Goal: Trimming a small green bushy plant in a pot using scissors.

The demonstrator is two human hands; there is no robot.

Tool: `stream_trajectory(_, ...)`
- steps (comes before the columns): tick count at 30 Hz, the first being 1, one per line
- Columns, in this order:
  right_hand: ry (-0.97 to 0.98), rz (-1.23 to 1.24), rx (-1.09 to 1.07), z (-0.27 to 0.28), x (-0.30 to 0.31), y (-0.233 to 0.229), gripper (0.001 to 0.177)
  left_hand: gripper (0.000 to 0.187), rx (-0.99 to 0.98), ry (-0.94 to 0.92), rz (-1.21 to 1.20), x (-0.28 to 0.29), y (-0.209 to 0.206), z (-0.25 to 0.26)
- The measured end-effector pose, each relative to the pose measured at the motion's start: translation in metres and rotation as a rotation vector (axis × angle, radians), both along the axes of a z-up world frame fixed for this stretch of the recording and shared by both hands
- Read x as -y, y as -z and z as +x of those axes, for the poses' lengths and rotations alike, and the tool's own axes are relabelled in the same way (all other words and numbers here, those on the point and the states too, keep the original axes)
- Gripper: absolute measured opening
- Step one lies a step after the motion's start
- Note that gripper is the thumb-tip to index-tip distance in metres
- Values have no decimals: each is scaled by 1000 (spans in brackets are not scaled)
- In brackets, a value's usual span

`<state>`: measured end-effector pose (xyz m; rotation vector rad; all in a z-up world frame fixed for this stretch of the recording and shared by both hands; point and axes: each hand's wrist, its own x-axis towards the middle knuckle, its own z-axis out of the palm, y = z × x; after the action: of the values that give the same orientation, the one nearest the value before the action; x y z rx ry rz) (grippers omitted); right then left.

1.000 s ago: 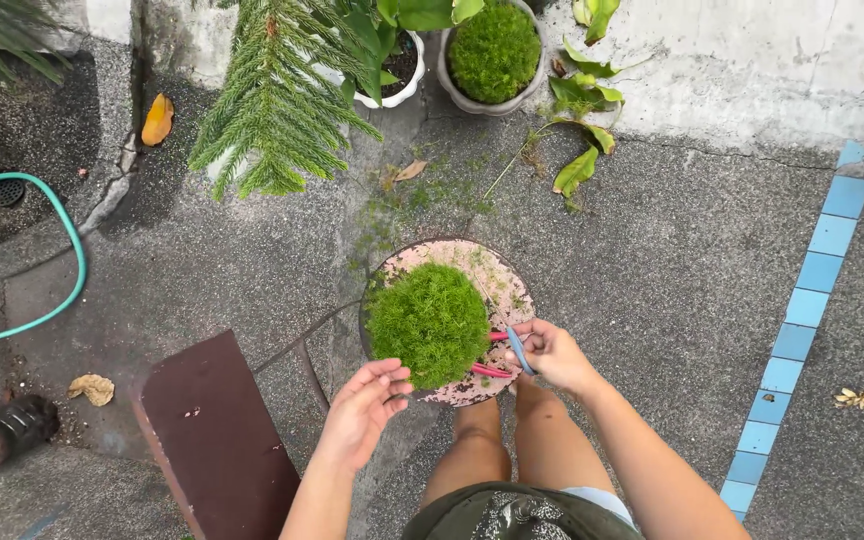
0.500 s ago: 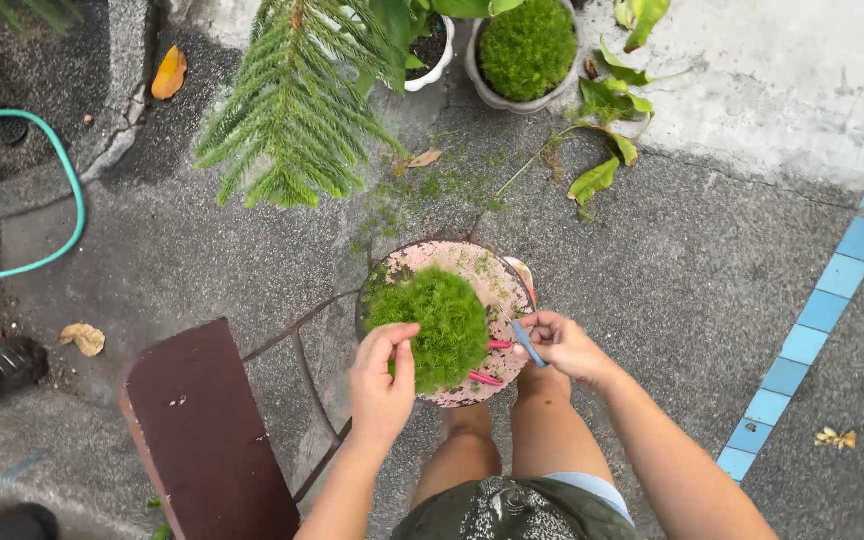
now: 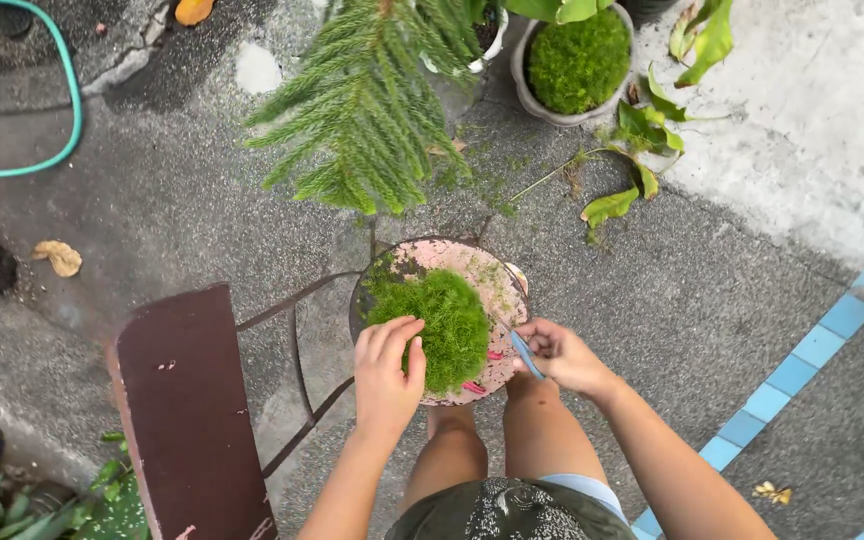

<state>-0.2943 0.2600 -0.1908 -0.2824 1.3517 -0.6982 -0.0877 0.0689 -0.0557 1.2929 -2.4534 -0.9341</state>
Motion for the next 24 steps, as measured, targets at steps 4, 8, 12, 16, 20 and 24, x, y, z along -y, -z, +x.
stream_trajectory(4,-58,-14,70,-19,13,-36,58,22,29,-14,-30,-4,1,1)
stream_trajectory(8,-107,-3,23,-17,26,-39,57,23,37,-33,-42,-14,0,4)
stream_trajectory(12,-141,-25,-108,-15,21,-11,52,22,42,-31,-44,-22,0,7)
stream_trajectory(16,-159,-13,-151,-28,18,-17,50,23,41,-41,-15,-23,-3,9)
stream_trajectory(20,-162,-73,-12,-41,31,-37,56,23,30,-62,-5,-26,-2,9)
stream_trajectory(24,-237,-37,-2,-41,36,-21,55,24,24,-50,-5,-34,5,10)
